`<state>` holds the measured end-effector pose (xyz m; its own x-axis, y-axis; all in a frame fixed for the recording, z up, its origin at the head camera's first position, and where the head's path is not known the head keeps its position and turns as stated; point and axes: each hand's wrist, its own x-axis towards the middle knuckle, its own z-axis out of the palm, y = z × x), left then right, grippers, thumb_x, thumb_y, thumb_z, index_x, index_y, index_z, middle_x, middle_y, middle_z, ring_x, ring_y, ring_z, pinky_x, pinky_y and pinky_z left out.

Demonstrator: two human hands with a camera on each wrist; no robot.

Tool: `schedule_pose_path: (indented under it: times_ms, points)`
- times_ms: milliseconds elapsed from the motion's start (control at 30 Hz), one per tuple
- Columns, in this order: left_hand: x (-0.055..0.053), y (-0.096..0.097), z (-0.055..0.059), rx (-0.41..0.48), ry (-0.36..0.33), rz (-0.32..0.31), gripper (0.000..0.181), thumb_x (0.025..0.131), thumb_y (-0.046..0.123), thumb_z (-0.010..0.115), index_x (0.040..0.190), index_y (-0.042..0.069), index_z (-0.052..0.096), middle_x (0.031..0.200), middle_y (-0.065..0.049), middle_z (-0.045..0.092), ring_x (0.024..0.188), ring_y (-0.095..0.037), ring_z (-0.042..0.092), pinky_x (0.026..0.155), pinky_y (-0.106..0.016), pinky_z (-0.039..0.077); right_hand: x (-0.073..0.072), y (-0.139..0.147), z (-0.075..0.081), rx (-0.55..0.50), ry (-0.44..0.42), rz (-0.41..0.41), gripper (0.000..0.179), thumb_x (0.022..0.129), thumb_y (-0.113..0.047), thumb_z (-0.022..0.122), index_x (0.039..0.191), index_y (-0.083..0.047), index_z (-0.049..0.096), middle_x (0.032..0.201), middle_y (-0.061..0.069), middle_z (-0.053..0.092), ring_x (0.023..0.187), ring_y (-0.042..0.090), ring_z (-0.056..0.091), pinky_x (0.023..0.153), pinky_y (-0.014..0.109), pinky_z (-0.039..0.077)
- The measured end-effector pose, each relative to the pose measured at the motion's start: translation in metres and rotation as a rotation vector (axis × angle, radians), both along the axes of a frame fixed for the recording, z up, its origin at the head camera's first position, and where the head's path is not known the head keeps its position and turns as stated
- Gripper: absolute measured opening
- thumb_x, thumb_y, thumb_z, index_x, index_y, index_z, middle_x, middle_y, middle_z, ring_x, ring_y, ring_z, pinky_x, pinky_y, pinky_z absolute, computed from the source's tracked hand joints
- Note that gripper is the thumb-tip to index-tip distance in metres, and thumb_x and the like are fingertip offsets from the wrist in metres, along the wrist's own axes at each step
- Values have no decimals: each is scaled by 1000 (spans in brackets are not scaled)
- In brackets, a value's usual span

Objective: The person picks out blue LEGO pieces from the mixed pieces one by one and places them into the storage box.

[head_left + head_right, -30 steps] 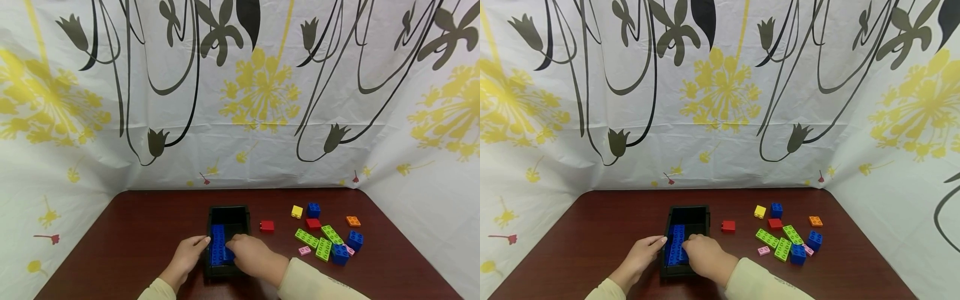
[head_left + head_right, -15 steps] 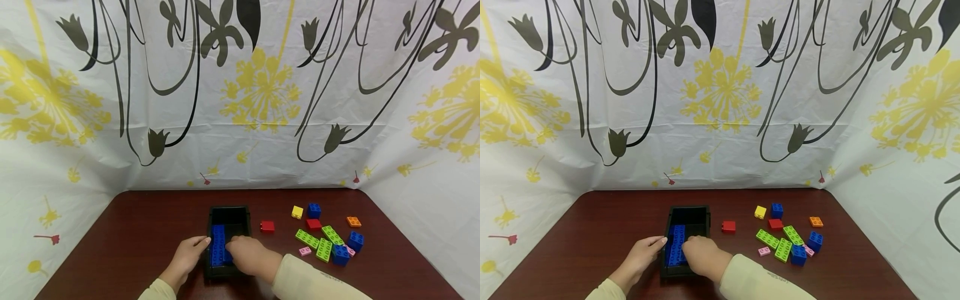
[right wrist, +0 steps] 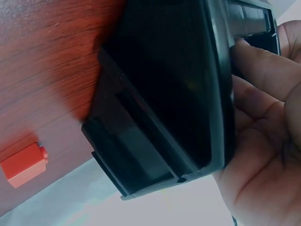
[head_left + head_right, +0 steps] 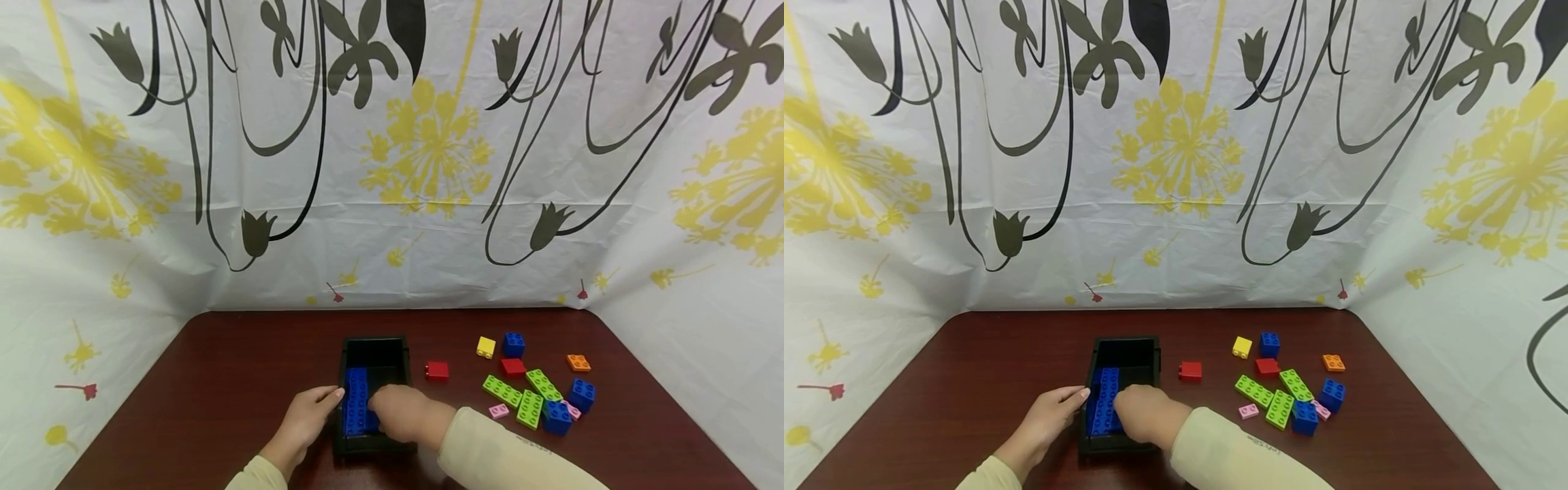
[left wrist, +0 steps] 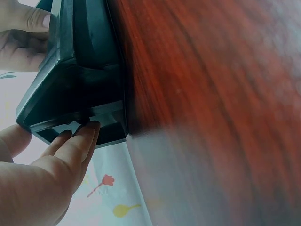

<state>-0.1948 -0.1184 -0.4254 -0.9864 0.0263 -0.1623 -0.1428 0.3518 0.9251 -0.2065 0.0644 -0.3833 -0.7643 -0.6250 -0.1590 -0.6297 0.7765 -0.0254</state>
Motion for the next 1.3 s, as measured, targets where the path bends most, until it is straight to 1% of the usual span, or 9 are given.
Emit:
schedule_pose_path:
  times_ms: [133, 300, 367, 733, 933, 1167, 1300]
  points:
    - [0, 0, -1, -1, 4, -2, 52, 99, 34, 55, 130, -7, 56, 129, -26, 57, 116, -42, 56, 92, -52, 52, -1, 0, 0, 5, -7, 3, 17, 86, -19, 74, 102, -14, 73, 93, -3, 69, 84, 7, 62, 78, 25, 57]
    - [0, 0, 0, -2, 2, -7, 52, 99, 34, 55, 131, -7, 55, 130, -27, 56, 117, -42, 55, 92, -52, 52, -3, -2, 0, 25, -20, 1, 17, 86, -20, 74, 102, -15, 74, 92, -4, 69, 82, 6, 62, 78, 24, 57]
    - [0, 0, 0, -3, 1, -10, 52, 99, 34, 55, 131, -7, 55, 130, -27, 56, 117, -42, 55, 92, -52, 52, -3, -3, 0, 30, -20, 5, 15, 86, -20, 74, 100, -16, 74, 89, -5, 69, 78, 6, 61, 75, 24, 57]
    - [-1, -1, -1, -6, 11, -8, 50, 99, 32, 55, 130, -7, 55, 129, -27, 57, 115, -42, 56, 91, -51, 52, -6, -5, -6, 24, -22, -13, 10, 86, -22, 74, 95, -17, 75, 82, -5, 69, 71, 6, 61, 67, 23, 56]
    - [-1, -1, -2, -4, 24, -11, 50, 99, 31, 55, 130, -8, 55, 128, -27, 57, 114, -41, 57, 91, -51, 53, -6, -7, -8, 38, -7, -3, 6, 86, -23, 74, 88, -18, 75, 77, -5, 68, 64, 5, 58, 62, 23, 55]
    - [-1, -1, -2, -9, 25, -9, 50, 99, 32, 55, 130, -8, 56, 128, -27, 57, 113, -41, 58, 91, -51, 52, -5, -9, -7, 49, -25, -16, 5, 87, -22, 73, 88, -17, 74, 76, -5, 67, 62, 6, 56, 61, 23, 55]
    - [-1, 0, -3, -10, 26, -6, 50, 99, 32, 55, 130, -8, 56, 127, -27, 57, 113, -40, 58, 91, -51, 53, -5, -10, -7, 56, -20, -19, 6, 88, -22, 72, 84, -17, 73, 75, -4, 67, 61, 6, 56, 60, 24, 55]
